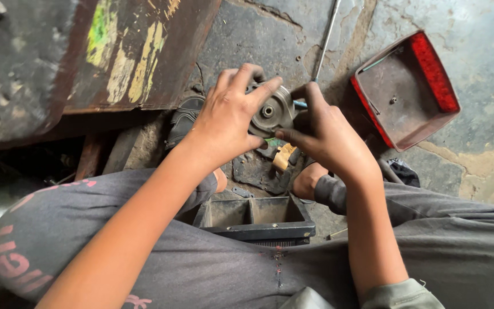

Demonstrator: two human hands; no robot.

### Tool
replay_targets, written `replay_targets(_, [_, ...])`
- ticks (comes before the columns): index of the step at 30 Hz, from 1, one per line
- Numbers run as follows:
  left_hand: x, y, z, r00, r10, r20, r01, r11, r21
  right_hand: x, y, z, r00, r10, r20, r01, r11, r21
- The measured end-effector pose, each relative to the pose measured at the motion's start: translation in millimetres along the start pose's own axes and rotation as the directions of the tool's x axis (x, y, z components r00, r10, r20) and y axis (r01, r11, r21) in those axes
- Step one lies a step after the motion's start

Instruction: The person sits on the floor and uses a T-handle wrench to loosen and remove a bolt from a cylindrical mechanical component. They then use a hammer to tap the component and separate internal parts, placing small pieces into a red tray.

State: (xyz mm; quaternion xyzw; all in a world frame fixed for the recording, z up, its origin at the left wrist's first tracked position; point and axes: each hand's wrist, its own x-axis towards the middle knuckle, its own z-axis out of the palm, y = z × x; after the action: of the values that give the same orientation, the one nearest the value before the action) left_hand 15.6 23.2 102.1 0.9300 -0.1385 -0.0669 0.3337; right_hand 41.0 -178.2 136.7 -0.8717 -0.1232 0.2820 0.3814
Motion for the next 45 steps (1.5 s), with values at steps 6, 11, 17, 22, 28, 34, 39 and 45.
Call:
replay_targets(6, [4.0,2.9,-5.2,0.997,0.060,0.054,-0.062,0.997,0.043,2.5,-8.7,-0.5,0.999,0.031,-0.039,-0.033,0.999,-0.039])
replay_targets(11, [3.5,7.6,-10.8,0.995,-0.015,0.102,0.014,1.000,0.015,4.6,-8.0,-6.6,0.995,0.102,-0.016,-0.102,0.995,0.000])
replay_targets(17, [1.4,9.1,-12.5,0.996,-0.060,0.060,0.061,0.998,-0.020,8.4,0.6,-8.1,0.998,0.066,-0.023,-0.065,0.997,0.047])
replay_targets(22, [-0.2,4.4,-10.5,0.995,-0.012,0.098,0.015,0.999,-0.033,11.9,8.4,-12.0,0.997,0.071,0.022,-0.073,0.993,0.088])
replay_targets(28, [11.7,3.5,-15.8,0.978,0.005,0.211,-0.002,1.000,-0.011,7.0,1.9,-14.5,0.985,-0.170,0.008,0.168,0.960,-0.226])
replay_targets(34, [12.2,-0.3,-22.6,0.774,-0.378,0.508,0.444,0.896,-0.009,3.6,-16.4,-5.9,0.933,-0.344,0.104,0.359,0.905,-0.229])
replay_targets(39, [1.7,-27.4,-3.9,0.944,-0.160,0.288,0.223,0.954,-0.200,2.8,-23.4,-10.3,0.924,-0.315,0.218,0.372,0.872,-0.317])
replay_targets(45, [-7.1,-48.0,16.1,0.990,-0.056,0.132,0.078,0.983,-0.165,29.4,-15.4,-16.5,0.901,-0.328,0.283,0.430,0.754,-0.496])
